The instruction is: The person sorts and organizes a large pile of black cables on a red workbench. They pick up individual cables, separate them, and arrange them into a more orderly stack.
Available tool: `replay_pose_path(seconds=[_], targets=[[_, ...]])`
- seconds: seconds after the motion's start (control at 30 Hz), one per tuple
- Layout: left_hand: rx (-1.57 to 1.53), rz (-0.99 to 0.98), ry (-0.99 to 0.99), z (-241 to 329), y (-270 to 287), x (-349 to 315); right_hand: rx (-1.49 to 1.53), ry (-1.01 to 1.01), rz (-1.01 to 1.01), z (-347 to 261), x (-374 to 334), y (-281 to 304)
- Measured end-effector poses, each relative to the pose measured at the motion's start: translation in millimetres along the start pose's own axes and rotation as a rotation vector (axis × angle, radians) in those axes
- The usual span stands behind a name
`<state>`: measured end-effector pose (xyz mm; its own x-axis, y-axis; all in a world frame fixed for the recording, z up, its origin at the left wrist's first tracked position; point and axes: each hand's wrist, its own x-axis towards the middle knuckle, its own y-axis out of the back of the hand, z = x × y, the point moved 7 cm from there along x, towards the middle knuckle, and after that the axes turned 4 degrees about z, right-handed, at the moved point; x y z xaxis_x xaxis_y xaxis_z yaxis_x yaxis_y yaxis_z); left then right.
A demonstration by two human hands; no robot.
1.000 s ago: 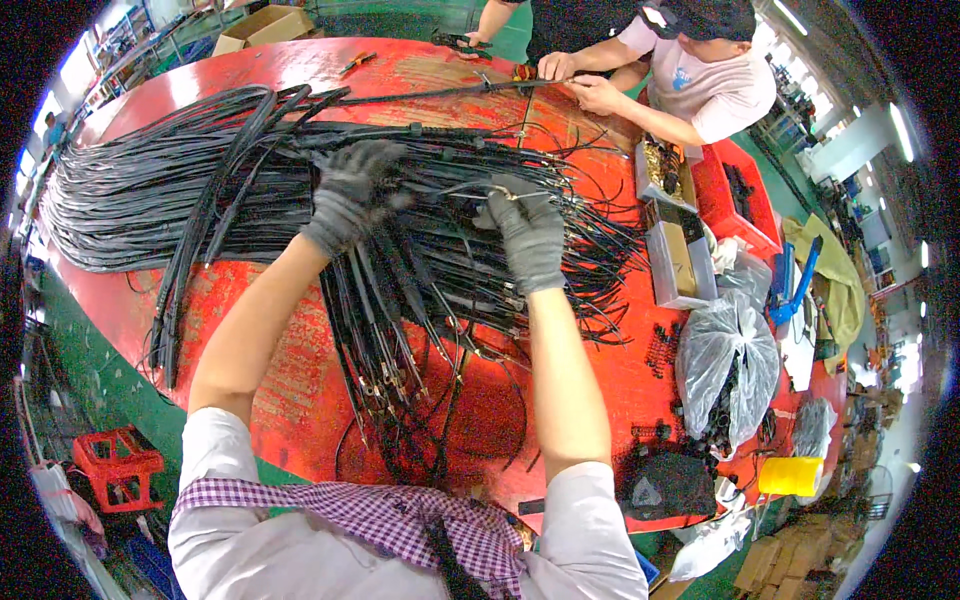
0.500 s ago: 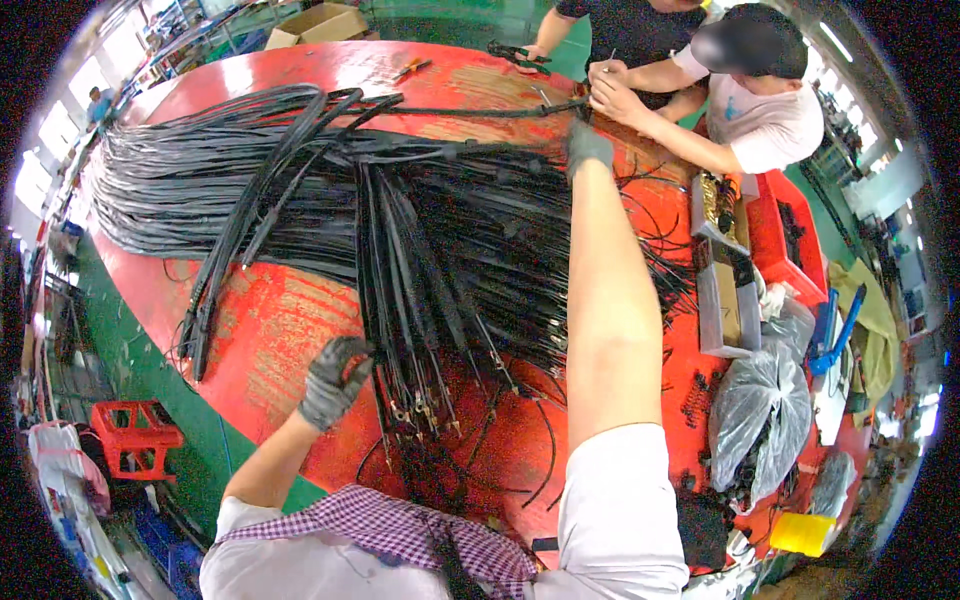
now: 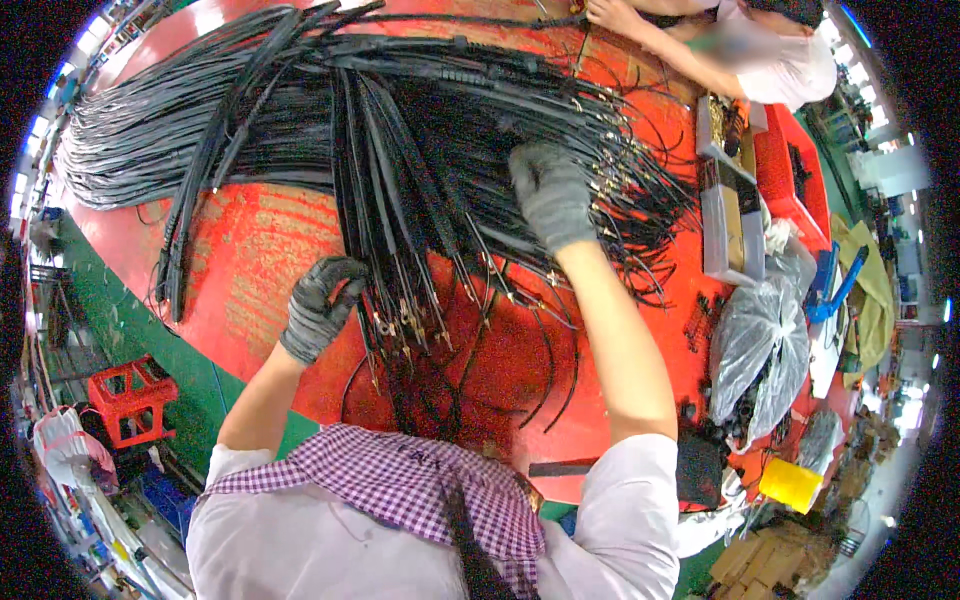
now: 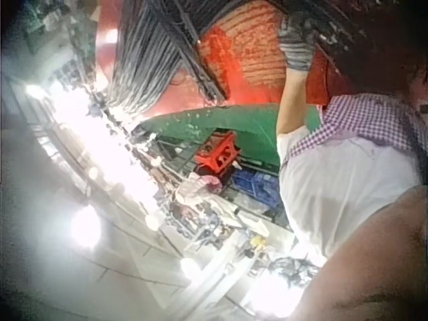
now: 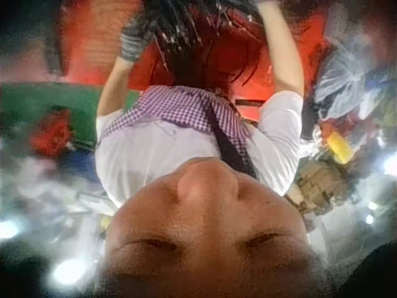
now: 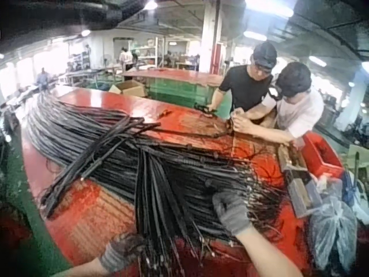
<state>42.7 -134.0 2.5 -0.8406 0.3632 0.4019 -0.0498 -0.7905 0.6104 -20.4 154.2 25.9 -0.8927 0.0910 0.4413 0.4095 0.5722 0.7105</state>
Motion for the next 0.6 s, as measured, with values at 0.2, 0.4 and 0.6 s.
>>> replay_pose_path(seconds=[0.2, 0.4, 0.6], targets=[[0.097, -0.176, -0.227, 35, -55, 52, 0.020, -0.135, -0.373, 2, -100, -63], [0.730, -0.409, -0.821, 38, -154, 96, 0.794, -0.748, -0.621, 5, -111, -52], [0.730, -0.674, -0.874, 39, -163, 124, -0.390, 0.430, -0.180, -25, -116, 18]])
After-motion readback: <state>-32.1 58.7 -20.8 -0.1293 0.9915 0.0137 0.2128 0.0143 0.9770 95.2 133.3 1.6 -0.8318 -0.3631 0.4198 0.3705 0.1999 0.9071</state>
